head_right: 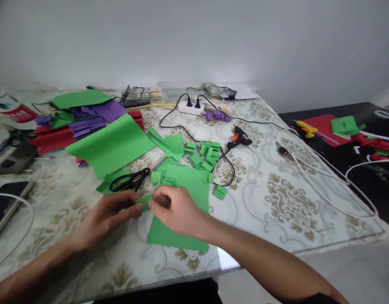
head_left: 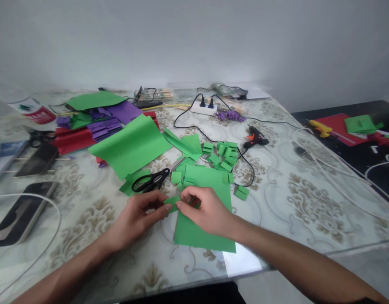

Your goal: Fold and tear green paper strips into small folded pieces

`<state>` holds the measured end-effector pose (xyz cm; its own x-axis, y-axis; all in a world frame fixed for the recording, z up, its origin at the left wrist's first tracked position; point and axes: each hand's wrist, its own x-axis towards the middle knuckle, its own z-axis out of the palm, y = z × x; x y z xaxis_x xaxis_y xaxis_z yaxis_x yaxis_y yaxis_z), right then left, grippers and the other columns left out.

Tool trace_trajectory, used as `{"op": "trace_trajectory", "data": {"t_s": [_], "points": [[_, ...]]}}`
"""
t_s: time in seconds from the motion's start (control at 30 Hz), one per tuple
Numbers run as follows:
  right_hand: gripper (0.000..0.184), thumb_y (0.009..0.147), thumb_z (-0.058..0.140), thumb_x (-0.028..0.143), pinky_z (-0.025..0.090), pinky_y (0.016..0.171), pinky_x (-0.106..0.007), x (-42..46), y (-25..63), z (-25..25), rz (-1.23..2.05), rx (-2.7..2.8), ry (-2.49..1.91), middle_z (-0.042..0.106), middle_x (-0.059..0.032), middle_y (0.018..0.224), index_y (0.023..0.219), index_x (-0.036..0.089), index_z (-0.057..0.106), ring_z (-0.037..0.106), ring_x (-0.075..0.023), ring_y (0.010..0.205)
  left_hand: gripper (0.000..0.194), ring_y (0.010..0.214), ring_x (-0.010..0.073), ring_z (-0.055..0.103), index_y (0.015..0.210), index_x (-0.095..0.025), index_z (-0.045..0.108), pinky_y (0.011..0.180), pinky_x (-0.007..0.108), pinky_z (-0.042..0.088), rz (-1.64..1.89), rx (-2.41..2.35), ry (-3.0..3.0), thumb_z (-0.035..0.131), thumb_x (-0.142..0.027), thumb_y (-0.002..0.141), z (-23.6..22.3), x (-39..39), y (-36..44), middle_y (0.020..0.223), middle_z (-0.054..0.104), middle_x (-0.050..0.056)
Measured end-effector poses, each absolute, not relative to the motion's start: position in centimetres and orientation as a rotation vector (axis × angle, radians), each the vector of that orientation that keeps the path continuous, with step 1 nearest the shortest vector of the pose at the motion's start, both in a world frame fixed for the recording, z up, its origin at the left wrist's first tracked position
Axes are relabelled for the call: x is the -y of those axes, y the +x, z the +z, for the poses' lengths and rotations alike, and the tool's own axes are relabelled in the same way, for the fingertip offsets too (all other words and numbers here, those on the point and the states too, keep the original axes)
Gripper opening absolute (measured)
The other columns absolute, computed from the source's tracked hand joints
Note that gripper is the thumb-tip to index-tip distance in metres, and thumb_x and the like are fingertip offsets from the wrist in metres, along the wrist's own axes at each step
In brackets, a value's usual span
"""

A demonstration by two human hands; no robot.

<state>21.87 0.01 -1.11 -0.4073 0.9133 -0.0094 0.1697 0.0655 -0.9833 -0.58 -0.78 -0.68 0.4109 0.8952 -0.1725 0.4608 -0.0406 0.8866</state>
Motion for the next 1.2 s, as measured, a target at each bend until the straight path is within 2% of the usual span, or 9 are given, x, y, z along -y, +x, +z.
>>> {"op": "trace_trajectory", "data": {"t_s": [0.13,0.3,0.57,0.77,0.9,1.2], "points": [[0.019,0.088,0.069,0.025,0.040,0.061,-0.024,-0.06,21.91,-1.26,1.477,1.661,-1.088,0.056,0.0040,0.067,0.073,0.019,0.058,0.051,-0.0116,0.064,0.034,0.070,0.0150,0.050,0.079,-0.017,0.066,0.060,0.025,0.039,0.565,-1.209,1.686,0.064,-0.046,0.096,-0.72,0.64,-0.47,0.072,0.059,0.000],[0.018,0.089,0.069,0.028,0.039,0.059,-0.025,0.04,22.09,-1.30,1.526,1.694,-1.093,0.056,0.0030,0.067,0.075,0.018,0.063,0.051,-0.0123,0.064,0.034,0.071,0.0158,0.053,0.084,-0.017,0.069,0.062,0.025,0.041,0.506,-1.178,1.762,0.060,-0.046,0.099,-0.70,0.61,-0.49,0.075,0.062,0.001],[0.026,0.093,0.066,0.033,0.038,0.057,-0.025,0.15,21.93,-1.24,1.565,1.645,-1.135,0.060,0.0010,0.065,0.072,0.018,0.061,0.052,-0.0123,0.060,0.033,0.069,0.0142,0.051,0.078,-0.017,0.063,0.060,0.023,0.040,0.541,-1.213,1.808,0.060,-0.041,0.099,-0.81,0.66,-0.47,0.071,0.058,-0.001],[0.017,0.085,0.070,0.025,0.038,0.059,-0.025,0.01,21.92,-1.55,1.556,1.651,-1.117,0.055,0.0035,0.064,0.071,0.017,0.063,0.050,-0.0115,0.063,0.027,0.068,0.0142,0.052,0.080,-0.017,0.065,0.059,0.022,0.040,0.561,-1.215,1.814,0.061,-0.038,0.097,-1.25,0.81,-0.12,0.072,0.060,-0.001],[0.010,0.082,0.069,0.021,0.036,0.057,-0.024,0.11,22.04,-1.54,1.498,1.730,-1.171,0.058,0.0036,0.064,0.073,0.017,0.067,0.051,-0.0113,0.062,0.026,0.068,0.0142,0.054,0.082,-0.017,0.067,0.059,0.022,0.040,0.541,-1.192,1.823,0.060,-0.036,0.098,-1.17,1.07,0.00,0.072,0.062,-0.001],[0.011,0.080,0.069,0.022,0.039,0.057,-0.023,-0.04,22.13,-1.40,1.477,1.699,-1.184,0.060,0.0033,0.065,0.070,0.017,0.065,0.052,-0.0114,0.062,0.027,0.066,0.0139,0.053,0.079,-0.017,0.067,0.058,0.022,0.040,0.573,-1.204,1.823,0.062,-0.037,0.096,-0.68,0.68,-0.52,0.069,0.063,0.000]]}}
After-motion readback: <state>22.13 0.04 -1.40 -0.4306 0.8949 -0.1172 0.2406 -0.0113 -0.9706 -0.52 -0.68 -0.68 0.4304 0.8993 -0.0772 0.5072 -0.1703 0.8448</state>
